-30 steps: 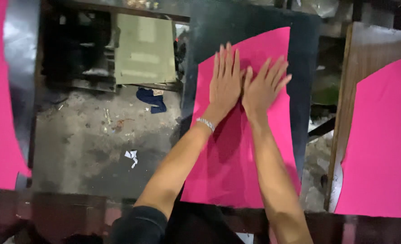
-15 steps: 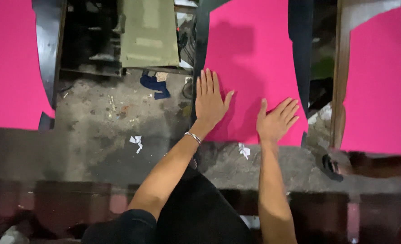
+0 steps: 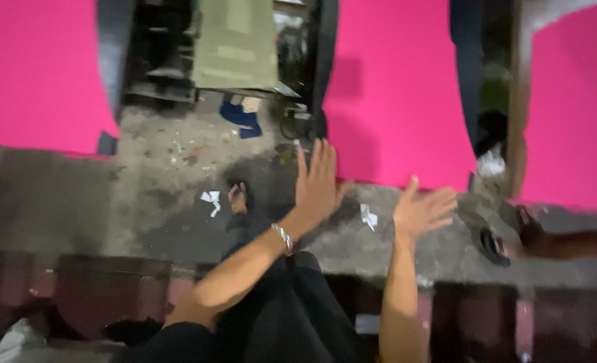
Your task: Organizing and smoothing fabric pieces on printing boards in preparation for screen printing.
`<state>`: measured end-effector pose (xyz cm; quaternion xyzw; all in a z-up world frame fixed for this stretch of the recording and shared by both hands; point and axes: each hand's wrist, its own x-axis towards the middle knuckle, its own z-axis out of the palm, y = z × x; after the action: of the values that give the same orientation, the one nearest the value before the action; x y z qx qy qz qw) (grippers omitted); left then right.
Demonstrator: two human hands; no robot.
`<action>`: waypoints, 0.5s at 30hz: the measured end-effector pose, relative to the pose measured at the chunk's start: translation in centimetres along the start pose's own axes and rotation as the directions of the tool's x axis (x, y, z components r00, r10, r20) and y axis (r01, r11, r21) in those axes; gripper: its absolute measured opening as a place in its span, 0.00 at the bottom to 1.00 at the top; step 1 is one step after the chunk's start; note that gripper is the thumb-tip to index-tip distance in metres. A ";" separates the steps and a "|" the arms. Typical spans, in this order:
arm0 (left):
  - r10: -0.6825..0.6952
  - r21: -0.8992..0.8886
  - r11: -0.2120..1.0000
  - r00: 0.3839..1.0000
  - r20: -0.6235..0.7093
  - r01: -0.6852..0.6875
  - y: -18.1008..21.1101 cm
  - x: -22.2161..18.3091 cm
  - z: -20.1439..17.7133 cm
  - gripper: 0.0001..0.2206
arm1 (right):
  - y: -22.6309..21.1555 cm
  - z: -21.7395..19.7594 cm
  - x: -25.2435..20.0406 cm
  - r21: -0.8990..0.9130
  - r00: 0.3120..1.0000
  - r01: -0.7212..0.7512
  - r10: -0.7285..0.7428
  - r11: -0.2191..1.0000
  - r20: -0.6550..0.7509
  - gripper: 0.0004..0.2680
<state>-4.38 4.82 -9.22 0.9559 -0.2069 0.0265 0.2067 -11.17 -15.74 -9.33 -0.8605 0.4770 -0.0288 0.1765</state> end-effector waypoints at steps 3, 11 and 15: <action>0.068 0.049 0.996 0.994 0.091 -0.073 -2.5 -3.6 -1.6 0.39 | 4.5 6.7 -0.7 0.128 0.988 -0.130 0.117 0.983 0.101 0.32; -0.065 -0.401 0.910 0.918 -0.391 -0.107 -24.4 -8.3 -10.9 0.11 | 0.5 24.2 -17.4 0.070 0.686 0.207 -0.196 0.976 0.700 0.20; -0.097 -0.451 0.882 0.886 -0.454 -0.135 -36.8 -8.6 -17.8 0.10 | -23.0 17.7 -29.4 0.481 0.561 0.553 -0.731 0.680 0.389 0.13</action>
<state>3.38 45.86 -8.22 0.8403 -0.1612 0.2051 0.4753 -4.63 24.73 -14.77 -0.9058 0.0418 0.0847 0.4130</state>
